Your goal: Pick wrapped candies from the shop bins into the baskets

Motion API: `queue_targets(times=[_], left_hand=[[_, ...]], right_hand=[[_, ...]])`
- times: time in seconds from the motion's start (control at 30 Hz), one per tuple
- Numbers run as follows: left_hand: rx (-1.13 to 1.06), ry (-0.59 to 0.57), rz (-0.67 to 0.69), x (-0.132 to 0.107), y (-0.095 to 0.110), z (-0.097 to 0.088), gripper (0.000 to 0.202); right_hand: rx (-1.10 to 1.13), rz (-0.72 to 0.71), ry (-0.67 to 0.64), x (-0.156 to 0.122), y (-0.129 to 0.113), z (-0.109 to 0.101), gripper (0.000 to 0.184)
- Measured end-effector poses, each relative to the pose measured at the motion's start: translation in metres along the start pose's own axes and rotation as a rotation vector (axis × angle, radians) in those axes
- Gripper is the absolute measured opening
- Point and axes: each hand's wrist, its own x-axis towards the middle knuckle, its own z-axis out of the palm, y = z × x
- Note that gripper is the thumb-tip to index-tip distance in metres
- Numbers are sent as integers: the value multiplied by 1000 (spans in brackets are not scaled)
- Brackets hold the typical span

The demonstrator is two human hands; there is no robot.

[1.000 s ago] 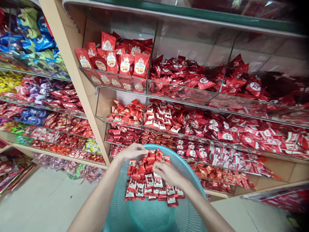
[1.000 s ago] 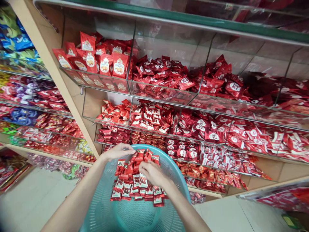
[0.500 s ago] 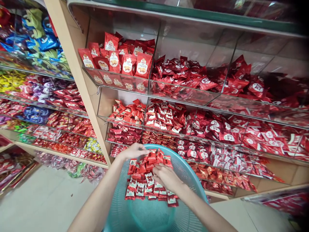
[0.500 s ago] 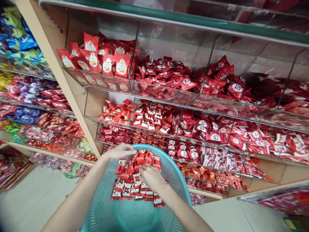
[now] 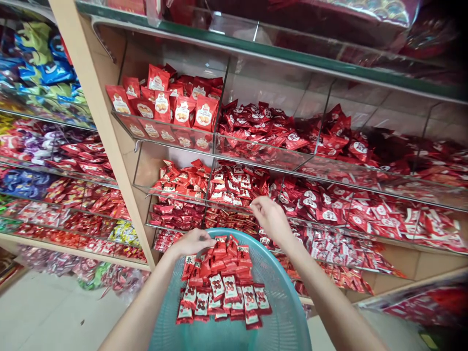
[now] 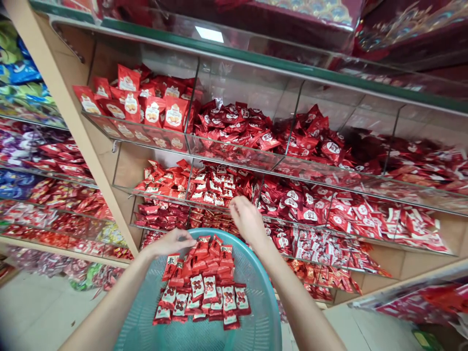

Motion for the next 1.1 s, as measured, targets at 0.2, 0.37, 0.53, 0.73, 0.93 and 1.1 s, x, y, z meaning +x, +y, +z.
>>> queue_targets(times=[0.2, 0.37, 0.53, 0.73, 0.93, 1.1], left_hand=[[17, 24, 11, 5, -11, 3, 50], [8, 30, 26, 7, -17, 4, 51], [16, 38, 22, 6, -15, 4, 49], [24, 46, 15, 7, -16, 4, 49], [-10, 45, 9, 7, -18, 4, 49], [-23, 41, -6, 5, -15, 4, 49]], right_hand=[[-168, -18, -194, 48, 29, 9, 21], [-325, -70, -312, 65, 24, 21, 37], [-456, -116, -330, 71, 21, 20, 35], [-374, -107, -261, 67, 29, 11, 27], [28, -79, -128, 62, 36, 0, 22], [424, 44, -15, 55, 25, -3, 25]])
